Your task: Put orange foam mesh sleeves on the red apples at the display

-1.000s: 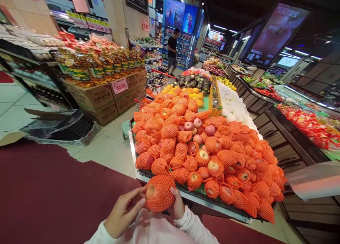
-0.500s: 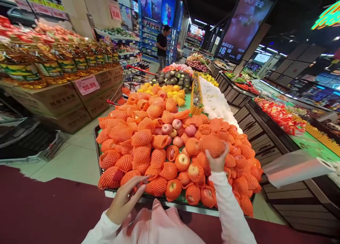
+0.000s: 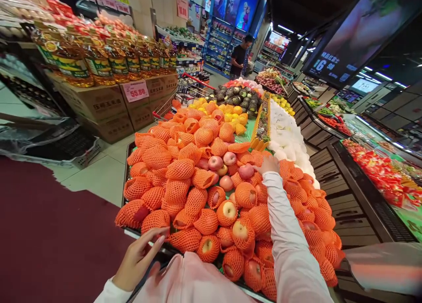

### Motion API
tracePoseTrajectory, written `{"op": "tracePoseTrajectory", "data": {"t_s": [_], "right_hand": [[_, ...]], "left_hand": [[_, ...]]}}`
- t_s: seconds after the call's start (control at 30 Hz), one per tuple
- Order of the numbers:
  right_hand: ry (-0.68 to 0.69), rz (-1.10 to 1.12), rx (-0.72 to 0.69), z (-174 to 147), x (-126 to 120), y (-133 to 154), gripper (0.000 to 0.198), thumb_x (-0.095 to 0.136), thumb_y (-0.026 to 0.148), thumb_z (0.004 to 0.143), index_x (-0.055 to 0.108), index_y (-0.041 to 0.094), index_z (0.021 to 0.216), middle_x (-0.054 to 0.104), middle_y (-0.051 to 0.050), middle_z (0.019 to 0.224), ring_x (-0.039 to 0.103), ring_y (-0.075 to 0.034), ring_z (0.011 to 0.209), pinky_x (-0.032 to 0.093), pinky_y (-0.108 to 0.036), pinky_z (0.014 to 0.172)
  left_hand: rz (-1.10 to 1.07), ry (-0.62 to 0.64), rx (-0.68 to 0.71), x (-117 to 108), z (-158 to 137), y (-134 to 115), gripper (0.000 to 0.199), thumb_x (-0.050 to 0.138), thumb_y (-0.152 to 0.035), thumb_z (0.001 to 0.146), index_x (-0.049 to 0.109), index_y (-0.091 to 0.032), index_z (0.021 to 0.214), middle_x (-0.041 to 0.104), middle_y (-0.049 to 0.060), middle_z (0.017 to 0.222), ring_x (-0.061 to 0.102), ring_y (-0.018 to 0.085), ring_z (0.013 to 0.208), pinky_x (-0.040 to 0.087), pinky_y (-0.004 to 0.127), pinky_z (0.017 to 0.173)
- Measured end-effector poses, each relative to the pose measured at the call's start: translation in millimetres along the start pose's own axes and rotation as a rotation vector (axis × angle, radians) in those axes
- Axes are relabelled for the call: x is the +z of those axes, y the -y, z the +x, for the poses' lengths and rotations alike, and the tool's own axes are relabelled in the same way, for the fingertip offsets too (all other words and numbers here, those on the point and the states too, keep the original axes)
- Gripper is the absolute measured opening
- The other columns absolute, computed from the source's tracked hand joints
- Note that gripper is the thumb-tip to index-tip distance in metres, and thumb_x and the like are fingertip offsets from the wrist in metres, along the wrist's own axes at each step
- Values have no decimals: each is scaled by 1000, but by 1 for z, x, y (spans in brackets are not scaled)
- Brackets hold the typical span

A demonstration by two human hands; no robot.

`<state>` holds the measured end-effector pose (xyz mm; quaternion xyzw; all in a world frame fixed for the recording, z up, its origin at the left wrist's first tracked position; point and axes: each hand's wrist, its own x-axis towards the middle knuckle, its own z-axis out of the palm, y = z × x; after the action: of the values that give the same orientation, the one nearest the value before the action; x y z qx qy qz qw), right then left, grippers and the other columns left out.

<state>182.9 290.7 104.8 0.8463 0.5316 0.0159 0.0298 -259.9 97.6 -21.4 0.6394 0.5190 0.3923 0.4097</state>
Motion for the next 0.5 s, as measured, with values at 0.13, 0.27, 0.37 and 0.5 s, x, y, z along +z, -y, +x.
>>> {"op": "tracePoseTrajectory", "data": {"t_s": [0.13,0.27,0.37,0.5], "right_hand": [[147,35,-10,16,22,44,92,83,46,60,45,10,135,61,-25,122,59,-35,114,46,-44,93],[175,93,39,13,47,61,113,88,35,54,26,6,144,58,-31,124,61,-37,112,47,-43,89],[132,158,48,1,49,57,112,84,36,61,17,7,146,58,-29,124,60,-36,114,46,-42,92],[14,321,80,-24,35,45,107,76,55,66,18,5,140,54,-25,126,58,-31,116,45,-37,96]], "left_hand": [[-4,63,88,1,28,-15,30,57,-39,88,71,-20,107,74,10,102,70,23,90,58,28,75],[-16,124,175,-8,56,-38,29,54,-37,91,71,-18,106,72,11,103,68,23,93,56,31,80],[-22,169,203,-23,67,-44,29,53,-35,91,70,-17,107,72,11,101,67,21,92,55,31,82],[-48,241,184,-43,74,-28,29,54,-35,91,69,-17,109,71,10,104,66,21,94,54,30,82]]}}
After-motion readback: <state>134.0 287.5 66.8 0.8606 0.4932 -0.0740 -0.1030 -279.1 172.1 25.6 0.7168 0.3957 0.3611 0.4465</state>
